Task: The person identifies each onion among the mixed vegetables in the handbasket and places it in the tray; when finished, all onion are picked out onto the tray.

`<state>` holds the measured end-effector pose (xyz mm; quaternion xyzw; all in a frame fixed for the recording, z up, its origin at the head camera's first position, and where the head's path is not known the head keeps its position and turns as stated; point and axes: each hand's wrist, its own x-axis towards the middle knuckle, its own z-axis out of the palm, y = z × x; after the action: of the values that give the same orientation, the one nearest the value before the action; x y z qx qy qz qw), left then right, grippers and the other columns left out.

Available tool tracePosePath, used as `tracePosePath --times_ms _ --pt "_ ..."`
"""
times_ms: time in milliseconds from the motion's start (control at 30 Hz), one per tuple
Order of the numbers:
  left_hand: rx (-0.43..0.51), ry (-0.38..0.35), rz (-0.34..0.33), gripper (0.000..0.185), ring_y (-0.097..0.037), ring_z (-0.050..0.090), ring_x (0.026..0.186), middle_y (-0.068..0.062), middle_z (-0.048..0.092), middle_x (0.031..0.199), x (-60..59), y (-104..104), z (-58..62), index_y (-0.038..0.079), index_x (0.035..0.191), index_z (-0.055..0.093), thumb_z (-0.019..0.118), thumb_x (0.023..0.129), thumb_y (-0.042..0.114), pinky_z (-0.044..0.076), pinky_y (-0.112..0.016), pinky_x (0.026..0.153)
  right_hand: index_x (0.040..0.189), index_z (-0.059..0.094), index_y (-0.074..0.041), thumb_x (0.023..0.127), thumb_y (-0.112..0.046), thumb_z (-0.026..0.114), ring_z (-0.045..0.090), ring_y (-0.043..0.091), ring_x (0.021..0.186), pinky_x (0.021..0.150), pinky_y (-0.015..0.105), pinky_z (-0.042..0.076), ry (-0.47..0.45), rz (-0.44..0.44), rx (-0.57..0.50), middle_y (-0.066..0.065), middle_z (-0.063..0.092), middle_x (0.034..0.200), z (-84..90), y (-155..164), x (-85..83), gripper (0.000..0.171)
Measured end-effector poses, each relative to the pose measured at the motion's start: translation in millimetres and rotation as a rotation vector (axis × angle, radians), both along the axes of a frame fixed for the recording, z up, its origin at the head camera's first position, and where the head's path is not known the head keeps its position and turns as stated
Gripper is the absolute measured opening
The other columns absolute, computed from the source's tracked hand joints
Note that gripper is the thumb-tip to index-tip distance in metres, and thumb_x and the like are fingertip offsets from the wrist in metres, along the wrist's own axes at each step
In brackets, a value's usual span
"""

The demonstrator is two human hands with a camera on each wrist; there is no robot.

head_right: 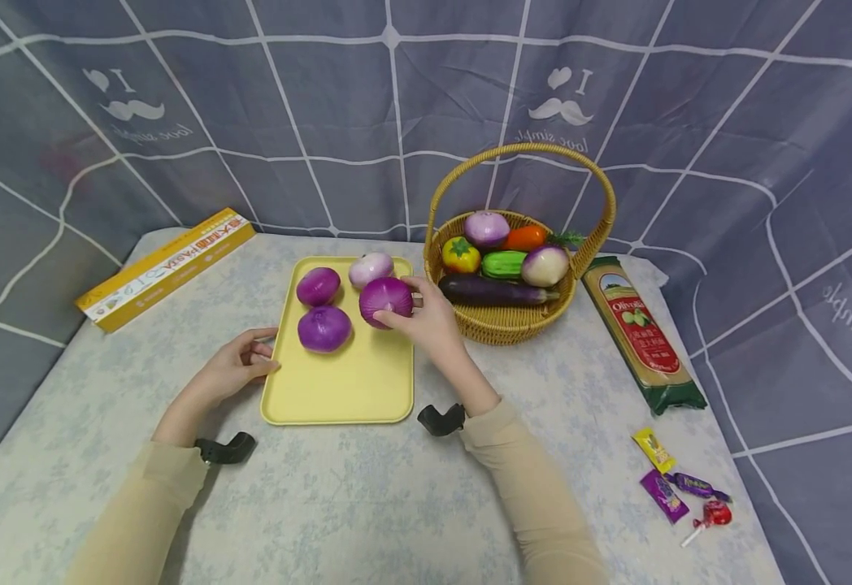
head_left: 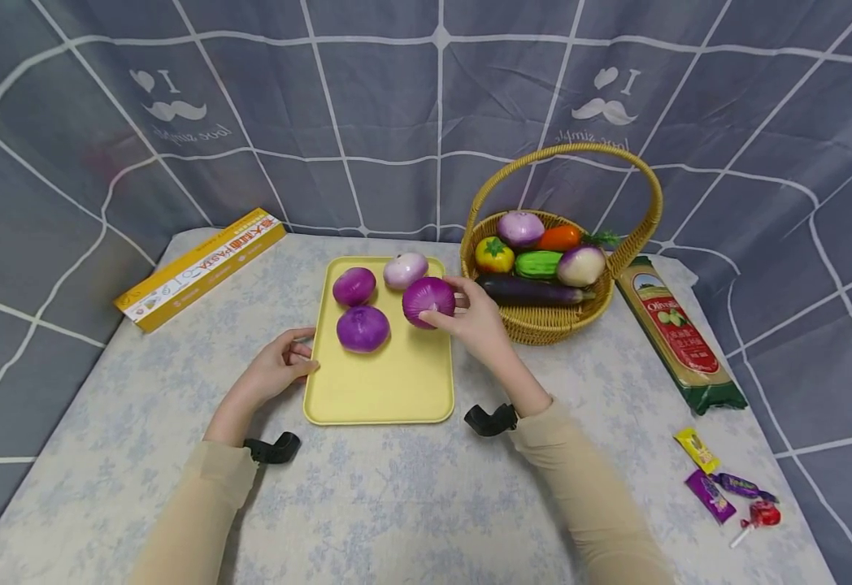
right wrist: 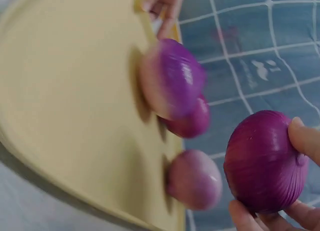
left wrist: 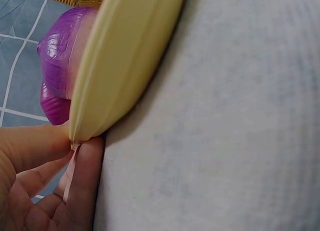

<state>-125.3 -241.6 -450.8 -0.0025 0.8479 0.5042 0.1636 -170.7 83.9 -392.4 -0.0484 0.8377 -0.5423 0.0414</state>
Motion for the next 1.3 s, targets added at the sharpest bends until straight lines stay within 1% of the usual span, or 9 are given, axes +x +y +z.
tracePosePath --times_ms 133,267,400,533,667,867,1033,1133,1300 --pt "-0.001 0.000 0.003 0.063 -0.016 0.056 0.084 -0.016 0.053 0.109 -0.2 1 0.2 0.003 0.152 0.033 0.062 0.096 0.008 0.055 -0.023 0.070 0.139 0.052 -0.006 0.078 -0.030 0.084 0.062 0.031 0.116 0.095 0.041 0.054 -0.002 0.028 0.042 0.014 0.058 0.132 -13.0 -11 -1.0 0.073" --pt "0.005 -0.001 0.002 0.063 -0.016 0.056 0.084 -0.015 0.053 0.108 0.0 1 0.9 0.003 0.152 0.033 0.062 0.096 0.009 0.055 -0.023 0.070 0.137 0.053 -0.005 0.078 -0.031 0.085 0.063 0.028 0.111 0.091 0.039 0.054 0.011 0.026 0.103 0.013 0.060 0.131 -22.1 -19 -3.6 0.072" --pt "0.005 -0.011 0.007 0.064 -0.016 0.056 0.085 -0.015 0.052 0.108 1.1 1 1.8 0.003 0.152 0.032 0.062 0.096 0.010 0.056 -0.024 0.071 0.135 0.054 -0.005 0.078 -0.032 0.084 0.061 0.025 0.104 0.086 0.036 0.052 0.016 0.006 0.162 0.012 0.062 0.129 -27.1 -24 -7.4 0.070" --pt "-0.007 -0.016 0.012 0.063 -0.016 0.056 0.085 -0.014 0.052 0.108 1.6 1 2.2 0.003 0.152 0.032 0.062 0.097 0.009 0.056 -0.023 0.071 0.134 0.055 -0.006 0.078 -0.035 0.084 0.059 0.025 0.104 0.087 0.037 0.051 0.000 -0.009 0.204 0.012 0.063 0.129 -29.0 -26 -10.8 0.069" --pt "-0.005 -0.012 0.007 0.063 -0.016 0.056 0.085 -0.015 0.052 0.108 0.8 1 1.7 0.003 0.152 0.032 0.061 0.097 0.008 0.056 -0.023 0.071 0.135 0.054 -0.006 0.079 -0.036 0.083 0.059 0.026 0.108 0.091 0.039 0.051 -0.021 -0.008 0.212 0.012 0.061 0.130 -30.3 -26 -12.6 0.071" --pt "0.001 -0.008 0.006 0.063 -0.015 0.056 0.085 -0.014 0.052 0.107 -0.3 2 1.0 0.002 0.152 0.032 0.061 0.097 0.008 0.056 -0.023 0.071 0.139 0.050 -0.004 0.082 -0.035 0.080 0.062 0.027 0.115 0.091 0.037 0.054 -0.059 0.006 0.204 0.014 0.059 0.134 -34.2 -27 -14.6 0.071" --pt "-0.004 -0.005 0.007 0.063 -0.014 0.056 0.084 -0.014 0.052 0.107 -0.5 2 0.6 0.002 0.152 0.032 0.061 0.097 0.008 0.056 -0.023 0.071 0.138 0.051 -0.004 0.084 -0.035 0.078 0.061 0.027 0.114 0.091 0.038 0.053 -0.037 0.011 0.234 0.013 0.058 0.136 -36.4 -27 -16.1 0.068" --pt "-0.007 -0.004 0.008 0.063 -0.014 0.056 0.084 -0.014 0.052 0.107 -0.4 3 0.3 0.002 0.152 0.032 0.061 0.097 0.008 0.056 -0.023 0.071 0.138 0.052 -0.004 0.084 -0.034 0.079 0.060 0.028 0.115 0.093 0.038 0.052 -0.030 0.017 0.221 0.014 0.057 0.136 -37.5 -27 -16.3 0.068" --pt "-0.012 -0.009 0.013 0.063 -0.014 0.056 0.085 -0.014 0.052 0.108 -0.4 3 0.0 0.002 0.152 0.032 0.061 0.097 0.008 0.056 -0.022 0.072 0.139 0.050 -0.004 0.083 -0.031 0.080 0.058 0.030 0.121 0.099 0.039 0.051 -0.057 0.023 0.172 0.015 0.054 0.137 -37.2 -26 -15.5 0.069"
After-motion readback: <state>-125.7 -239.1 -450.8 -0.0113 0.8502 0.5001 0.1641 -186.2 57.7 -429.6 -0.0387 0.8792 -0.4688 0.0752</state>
